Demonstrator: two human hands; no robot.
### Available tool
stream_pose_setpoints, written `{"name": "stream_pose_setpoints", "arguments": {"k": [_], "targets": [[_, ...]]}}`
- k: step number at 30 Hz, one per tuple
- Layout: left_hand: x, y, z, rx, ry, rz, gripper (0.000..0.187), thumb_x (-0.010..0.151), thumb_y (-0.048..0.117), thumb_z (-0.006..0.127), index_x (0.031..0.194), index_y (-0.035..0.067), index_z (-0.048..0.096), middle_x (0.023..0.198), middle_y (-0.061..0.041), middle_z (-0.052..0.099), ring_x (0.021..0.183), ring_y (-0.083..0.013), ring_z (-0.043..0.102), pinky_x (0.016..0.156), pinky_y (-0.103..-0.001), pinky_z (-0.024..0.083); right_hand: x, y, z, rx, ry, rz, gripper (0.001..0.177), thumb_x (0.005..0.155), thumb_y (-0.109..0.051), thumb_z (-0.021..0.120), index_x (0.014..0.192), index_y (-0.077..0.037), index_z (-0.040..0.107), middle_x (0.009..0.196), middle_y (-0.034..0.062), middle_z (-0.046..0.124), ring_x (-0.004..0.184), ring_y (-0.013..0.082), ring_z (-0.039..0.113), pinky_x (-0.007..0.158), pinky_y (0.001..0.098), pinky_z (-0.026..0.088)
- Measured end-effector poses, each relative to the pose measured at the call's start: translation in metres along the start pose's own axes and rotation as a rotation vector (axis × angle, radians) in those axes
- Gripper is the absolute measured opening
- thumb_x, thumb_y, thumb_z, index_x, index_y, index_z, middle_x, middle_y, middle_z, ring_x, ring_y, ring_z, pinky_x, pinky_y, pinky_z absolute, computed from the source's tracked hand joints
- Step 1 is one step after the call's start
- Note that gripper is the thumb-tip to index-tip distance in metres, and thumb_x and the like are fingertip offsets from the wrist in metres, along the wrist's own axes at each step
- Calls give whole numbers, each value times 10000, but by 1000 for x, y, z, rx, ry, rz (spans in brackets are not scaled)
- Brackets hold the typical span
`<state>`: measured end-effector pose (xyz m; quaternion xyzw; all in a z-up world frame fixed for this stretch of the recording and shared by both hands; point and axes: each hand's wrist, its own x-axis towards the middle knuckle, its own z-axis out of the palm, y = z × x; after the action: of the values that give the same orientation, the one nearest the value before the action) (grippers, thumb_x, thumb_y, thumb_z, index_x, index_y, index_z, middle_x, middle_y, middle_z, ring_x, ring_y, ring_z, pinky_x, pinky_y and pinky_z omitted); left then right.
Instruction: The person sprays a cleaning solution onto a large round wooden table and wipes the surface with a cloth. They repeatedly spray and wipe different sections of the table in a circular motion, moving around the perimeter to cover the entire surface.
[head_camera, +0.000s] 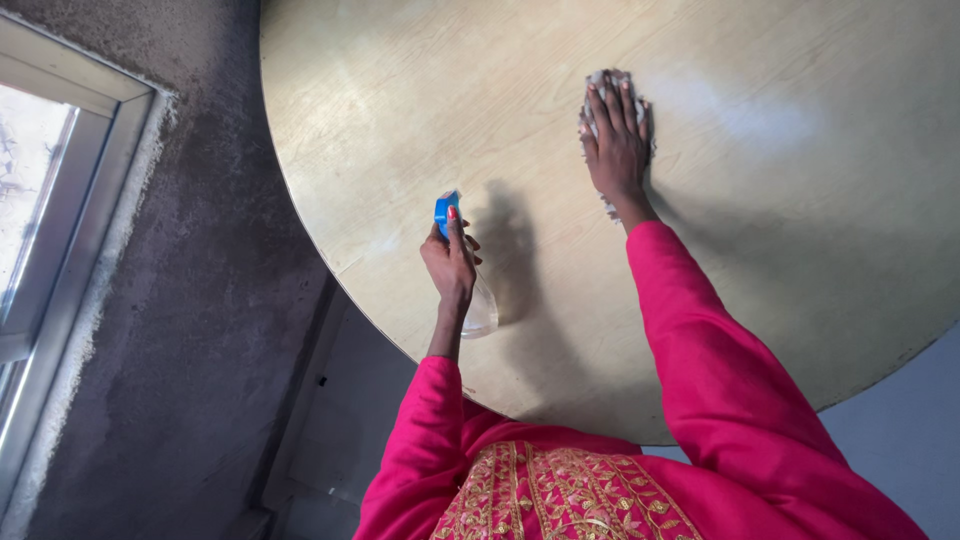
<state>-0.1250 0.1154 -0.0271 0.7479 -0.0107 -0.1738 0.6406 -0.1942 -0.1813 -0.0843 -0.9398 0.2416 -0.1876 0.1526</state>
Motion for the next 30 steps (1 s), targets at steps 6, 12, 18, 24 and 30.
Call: {"name": "stream_pose_setpoints", "arguments": {"k": [6, 12, 18, 24, 30], "targets": [[-30, 5, -10, -57, -127, 138, 560, 1063, 508, 486, 991, -11, 683, 572, -57, 607, 446, -107, 551, 441, -276, 459, -110, 7, -31, -9, 41, 135, 579, 1094, -291, 525, 1639, -140, 396, 1699, 120, 353, 1595, 332, 237, 1285, 560, 140], [-71, 5, 8, 156, -159, 173, 546, 1050, 497, 502, 936, -1, 696, 547, -56, 608, 435, -106, 583, 432, -273, 470, -212, -10, -43, -34, 46, 183, 574, 1090, -304, 523, 1628, -142, 404, 1679, 124, 363, 1588, 336, 237, 1273, 560, 158], [-115, -15, -2, 116, -148, 183, 561, 1055, 505, 506, 924, -8, 691, 545, -57, 605, 431, -104, 567, 432, -275, 470, -297, -46, -43, 12, -106, -25, 642, 1009, -276, 538, 1604, -87, 387, 1655, 148, 365, 1575, 356, 236, 1264, 589, 136], [-124, -25, -17, -26, -117, 244, 569, 1079, 493, 488, 978, -29, 689, 585, -76, 616, 444, -109, 561, 440, -275, 453, -328, -99, -31, 35, -334, -476, 649, 991, -340, 571, 1568, -91, 408, 1641, 148, 362, 1543, 335, 272, 1271, 577, 144], [-130, -30, -28, -112, -48, 221, 552, 1063, 470, 478, 1006, -41, 678, 599, -68, 618, 457, -108, 589, 432, -262, 448, -270, -138, -25, 247, -517, -547, 753, 903, -308, 576, 1567, -15, 374, 1627, 164, 366, 1502, 340, 262, 1202, 515, 200]]}}
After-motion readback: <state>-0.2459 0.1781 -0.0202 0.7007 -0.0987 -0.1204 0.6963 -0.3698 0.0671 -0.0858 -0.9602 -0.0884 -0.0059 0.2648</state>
